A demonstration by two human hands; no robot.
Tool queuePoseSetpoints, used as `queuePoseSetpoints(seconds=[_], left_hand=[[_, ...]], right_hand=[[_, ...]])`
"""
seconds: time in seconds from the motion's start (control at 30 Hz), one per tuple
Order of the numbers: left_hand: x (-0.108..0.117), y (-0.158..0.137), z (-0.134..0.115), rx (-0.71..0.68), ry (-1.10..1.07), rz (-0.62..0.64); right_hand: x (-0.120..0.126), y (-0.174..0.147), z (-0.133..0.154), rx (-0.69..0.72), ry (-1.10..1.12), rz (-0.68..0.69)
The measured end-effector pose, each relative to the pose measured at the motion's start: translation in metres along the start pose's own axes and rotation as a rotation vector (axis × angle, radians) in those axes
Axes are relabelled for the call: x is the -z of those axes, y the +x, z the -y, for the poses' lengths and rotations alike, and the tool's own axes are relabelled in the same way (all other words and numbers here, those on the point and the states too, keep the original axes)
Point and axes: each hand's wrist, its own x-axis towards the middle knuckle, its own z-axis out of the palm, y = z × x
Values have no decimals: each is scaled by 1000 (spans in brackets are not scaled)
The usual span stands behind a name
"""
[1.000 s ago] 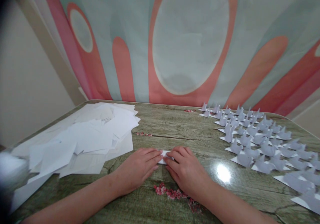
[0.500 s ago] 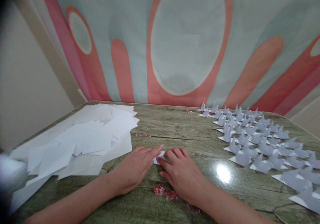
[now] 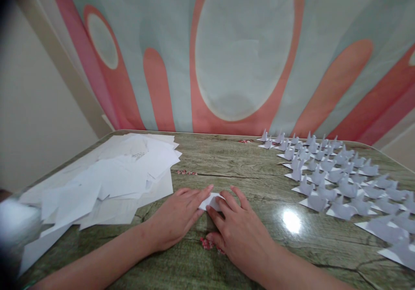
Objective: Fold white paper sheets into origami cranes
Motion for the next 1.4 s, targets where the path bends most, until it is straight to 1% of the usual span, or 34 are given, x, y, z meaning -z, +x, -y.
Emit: queuePoseSetpoints(seconds=[0.23,0.37,0.6,0.7,0.8,0.87,0.97,1.1,1.2,1.3,1.4], left_hand=[[-4,3,1,-27,-23,-21],[-2,3,2,-33,-33,-14],[-2,2,4,-64,17,-31],[-3,2,4,-69,22,-30],[-3,2,5,-67,8,-37],[-3,2,5,-71,-4,-28],[-1,1,5,-83,-2,-10],[2,1,4,-103,22,-7],[3,2,3,-114,34,-13],[2,2,3,-118,47,-30],[0,2,3,-128,60,-44]], right_hand=[[-1,0,-11,-57,-63,11],[-1,0,-13,-59,-66,23],[-2,0,-12,-57,-61,-12],[3,0,-13,-65,-85,1],[12,1,-14,-90,-149,43],[17,1,-15,-101,-194,72],[19,2,-14,-108,-220,80],[11,1,-12,-127,-183,52],[0,0,-10,-95,-153,26],[-6,-1,-9,-75,-151,49],[-7,0,-9,-77,-164,64]])
